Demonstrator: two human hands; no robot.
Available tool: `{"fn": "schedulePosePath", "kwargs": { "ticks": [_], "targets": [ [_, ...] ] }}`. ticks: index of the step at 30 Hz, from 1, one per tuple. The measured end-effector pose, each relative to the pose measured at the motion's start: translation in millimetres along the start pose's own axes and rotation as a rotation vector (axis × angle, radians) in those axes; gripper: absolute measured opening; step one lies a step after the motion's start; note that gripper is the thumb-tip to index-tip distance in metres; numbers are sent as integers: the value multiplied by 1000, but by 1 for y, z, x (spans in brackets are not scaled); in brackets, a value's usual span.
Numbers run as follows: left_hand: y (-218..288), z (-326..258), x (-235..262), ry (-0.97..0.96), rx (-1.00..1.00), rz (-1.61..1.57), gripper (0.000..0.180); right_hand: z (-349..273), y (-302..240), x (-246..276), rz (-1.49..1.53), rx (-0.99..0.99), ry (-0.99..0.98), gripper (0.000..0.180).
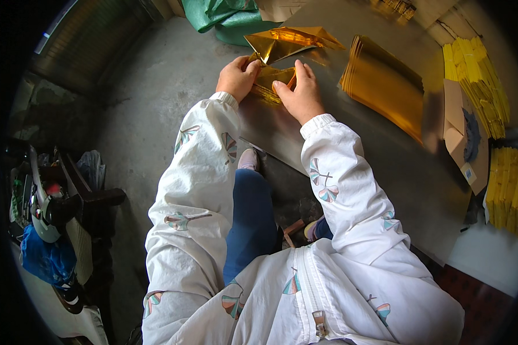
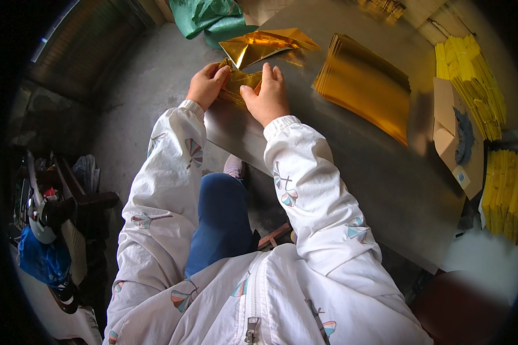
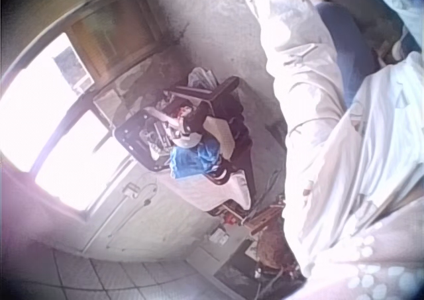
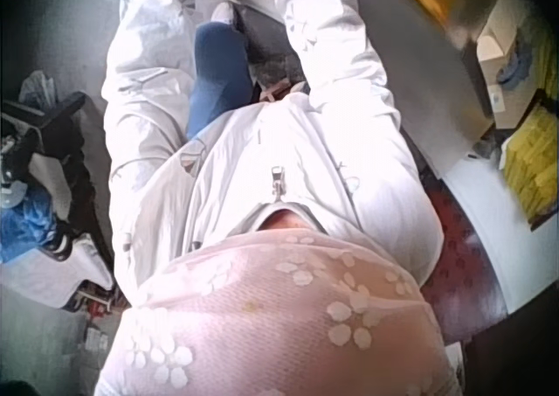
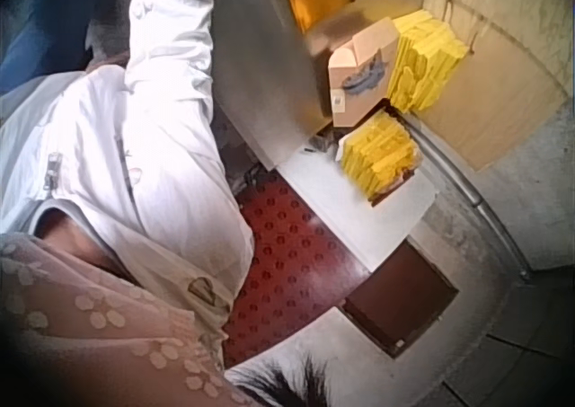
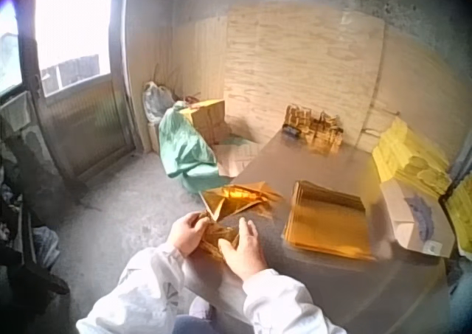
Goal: The person folds gold-colored paper sheets by hand into pyramid-shaped objects on a metal table. The person repeatedly folds the paper, creases the edges, and places the finished pyramids on the table.
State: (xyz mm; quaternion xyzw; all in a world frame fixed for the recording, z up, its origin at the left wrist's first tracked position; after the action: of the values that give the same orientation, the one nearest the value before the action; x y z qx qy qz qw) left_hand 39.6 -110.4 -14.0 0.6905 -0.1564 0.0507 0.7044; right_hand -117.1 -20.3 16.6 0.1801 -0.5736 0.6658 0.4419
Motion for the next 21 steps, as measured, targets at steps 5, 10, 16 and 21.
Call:
{"fn": "schedulePosePath", "kwargs": {
  "ticks": [5,10,16,21],
  "targets": [
    [-9,-1,2,72,8,47,37,2,12,-6,244,-200,-164,83],
    [-12,-6,1,128,-45,58,36,2,11,-5,132,-178,-159,85],
    [-5,-9,0,165,-109,132,36,-4,1,-9,17,115,-11,62],
    [0,-12,1,183,-112,292,39,-15,2,-17,-125,161,-60,35]
  ]
}}
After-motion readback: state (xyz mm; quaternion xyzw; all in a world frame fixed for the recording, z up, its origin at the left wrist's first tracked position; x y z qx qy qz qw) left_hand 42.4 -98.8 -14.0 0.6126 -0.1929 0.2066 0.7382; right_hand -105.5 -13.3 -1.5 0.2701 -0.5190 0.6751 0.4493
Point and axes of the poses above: each hand's wrist, its own z-axis towards the middle knuckle, its own x-axis out of the back of the hand, y = z × x, the point moved 7 cm from there along z, towards the middle knuckle, and after that the axes turned 6 degrees about -z, right-handed, at the moved point
